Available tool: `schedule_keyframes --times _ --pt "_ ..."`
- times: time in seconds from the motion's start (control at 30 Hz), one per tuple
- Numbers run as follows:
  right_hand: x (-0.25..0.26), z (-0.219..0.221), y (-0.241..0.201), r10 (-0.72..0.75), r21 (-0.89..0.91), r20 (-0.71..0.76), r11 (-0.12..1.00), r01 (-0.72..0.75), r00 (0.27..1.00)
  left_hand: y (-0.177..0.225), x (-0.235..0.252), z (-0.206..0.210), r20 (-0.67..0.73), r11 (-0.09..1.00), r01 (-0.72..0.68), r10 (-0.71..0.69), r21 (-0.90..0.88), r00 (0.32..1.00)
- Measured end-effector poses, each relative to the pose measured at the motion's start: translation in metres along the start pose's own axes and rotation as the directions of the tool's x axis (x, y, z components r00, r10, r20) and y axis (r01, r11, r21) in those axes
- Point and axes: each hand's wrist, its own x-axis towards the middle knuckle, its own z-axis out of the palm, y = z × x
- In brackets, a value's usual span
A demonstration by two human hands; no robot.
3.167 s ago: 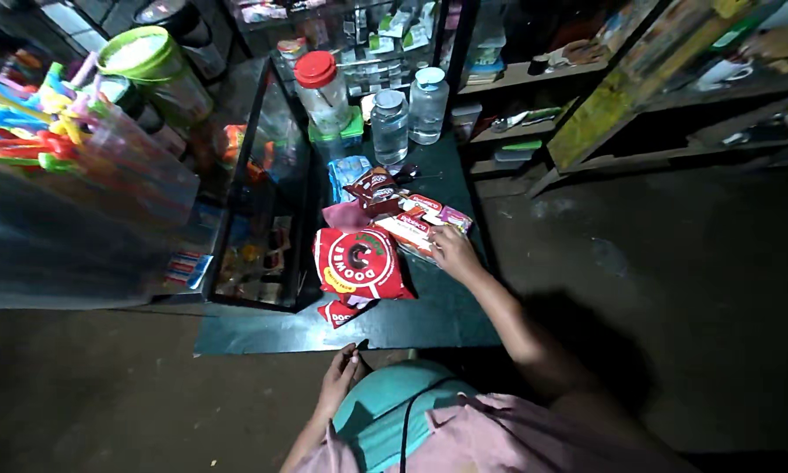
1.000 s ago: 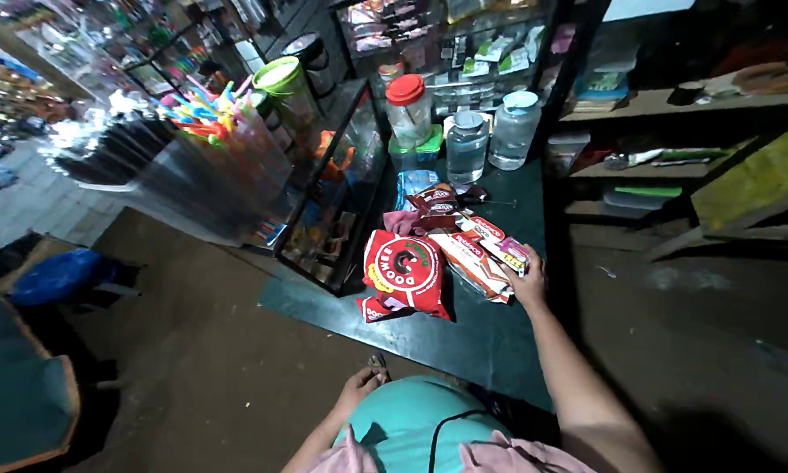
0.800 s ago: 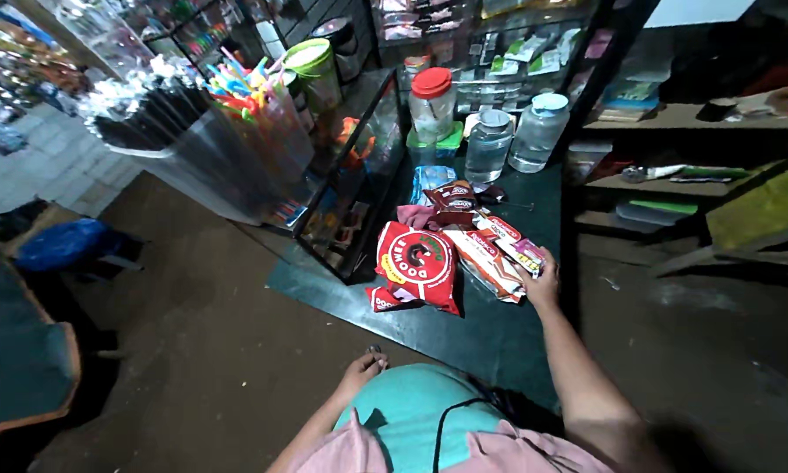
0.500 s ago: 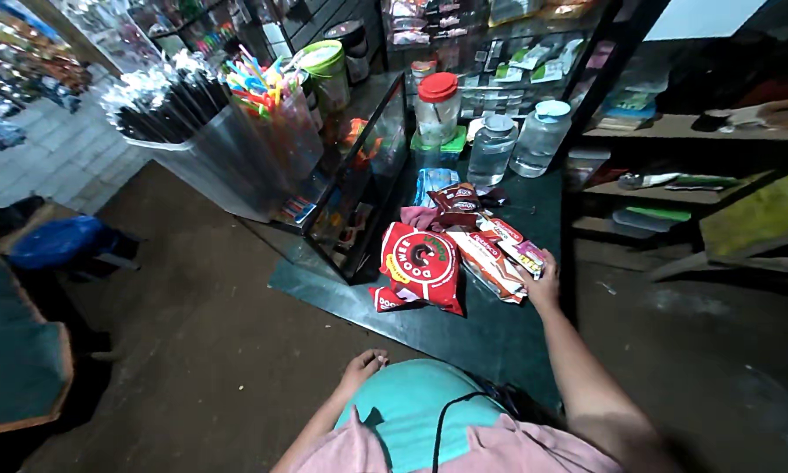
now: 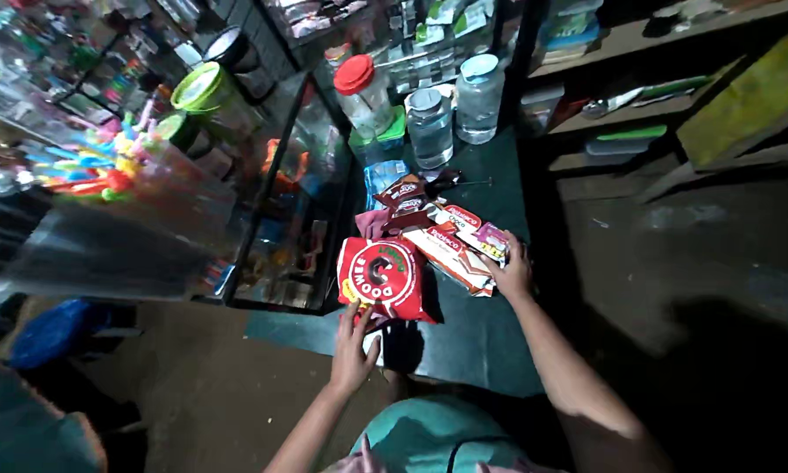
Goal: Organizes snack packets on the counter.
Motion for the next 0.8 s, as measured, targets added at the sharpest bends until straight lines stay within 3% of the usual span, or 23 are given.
schedule_keyframes --times 0.13,0.27,0.43,0.8 --pt "0.0 0.001 -0.001 -0.028 0.008 -0.015 1.0 0.028 0.999 0.005 0.07 0.004 0.04 0.984 -0.05 0.044 0.173 0.998" --pt "-0.001 0.002 0.001 -0.035 0.0 -0.035 0.999 0.035 0.999 -0.002 0.111 0.022 0.128 0.948 0.037 -0.081 0.317 0.988" --pt "-0.001 0.005 0.006 -0.098 -0.015 -0.075 0.995 0.097 0.992 -0.021 0.115 0.051 0.186 0.944 0.112 -0.176 0.312 0.967" --pt "-0.002 0.013 0.013 -0.147 -0.023 -0.14 0.989 0.145 0.979 -0.052 0.106 0.084 -0.046 0.972 -0.018 0.029 0.236 0.999"
